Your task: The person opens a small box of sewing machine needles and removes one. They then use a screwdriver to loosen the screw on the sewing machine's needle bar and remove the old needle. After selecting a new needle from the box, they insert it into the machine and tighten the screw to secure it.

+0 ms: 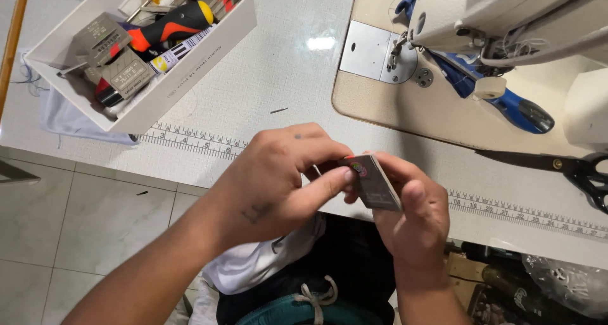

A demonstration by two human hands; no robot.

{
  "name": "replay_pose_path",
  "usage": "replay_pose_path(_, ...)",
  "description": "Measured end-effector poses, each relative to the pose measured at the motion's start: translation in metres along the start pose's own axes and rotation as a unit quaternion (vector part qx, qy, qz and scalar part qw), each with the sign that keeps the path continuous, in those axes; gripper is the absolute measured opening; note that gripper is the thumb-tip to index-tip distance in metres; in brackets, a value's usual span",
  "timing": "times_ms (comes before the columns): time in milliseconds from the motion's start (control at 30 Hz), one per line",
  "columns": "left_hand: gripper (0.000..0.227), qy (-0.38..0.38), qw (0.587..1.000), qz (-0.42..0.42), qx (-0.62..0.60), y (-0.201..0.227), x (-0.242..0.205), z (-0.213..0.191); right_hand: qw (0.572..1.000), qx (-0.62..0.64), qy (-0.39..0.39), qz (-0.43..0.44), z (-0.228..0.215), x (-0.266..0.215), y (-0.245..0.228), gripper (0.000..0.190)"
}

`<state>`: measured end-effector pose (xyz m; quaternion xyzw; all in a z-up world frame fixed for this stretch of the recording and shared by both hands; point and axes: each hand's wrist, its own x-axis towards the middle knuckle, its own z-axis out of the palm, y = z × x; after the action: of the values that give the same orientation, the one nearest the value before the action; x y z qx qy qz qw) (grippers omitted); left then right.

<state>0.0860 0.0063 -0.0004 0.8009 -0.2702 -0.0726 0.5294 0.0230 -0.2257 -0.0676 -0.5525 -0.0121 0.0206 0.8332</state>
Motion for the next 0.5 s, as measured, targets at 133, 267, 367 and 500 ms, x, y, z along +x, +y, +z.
replay_pose_path(133,0.015,0.046,0.997,-0.028,0.055,0.008,-0.008,0.012,0.999,-0.01,-0.051,0.012,-0.001,0.0,-0.009,0.078)
replay_pose_path(267,0.021,0.078,0.989,0.012,0.124,0.008,-0.011,0.017,0.998,0.007,-0.053,0.044,-0.007,-0.006,-0.006,0.06)
replay_pose_path(367,0.031,0.112,0.968,0.068,0.213,0.015,-0.014,0.022,0.997,0.0,-0.046,0.06,-0.01,-0.006,-0.004,0.043)
replay_pose_path(500,0.04,0.119,0.927,0.08,0.347,0.019,-0.02,0.03,0.986,-0.164,-0.035,0.019,0.002,-0.007,-0.013,0.039)
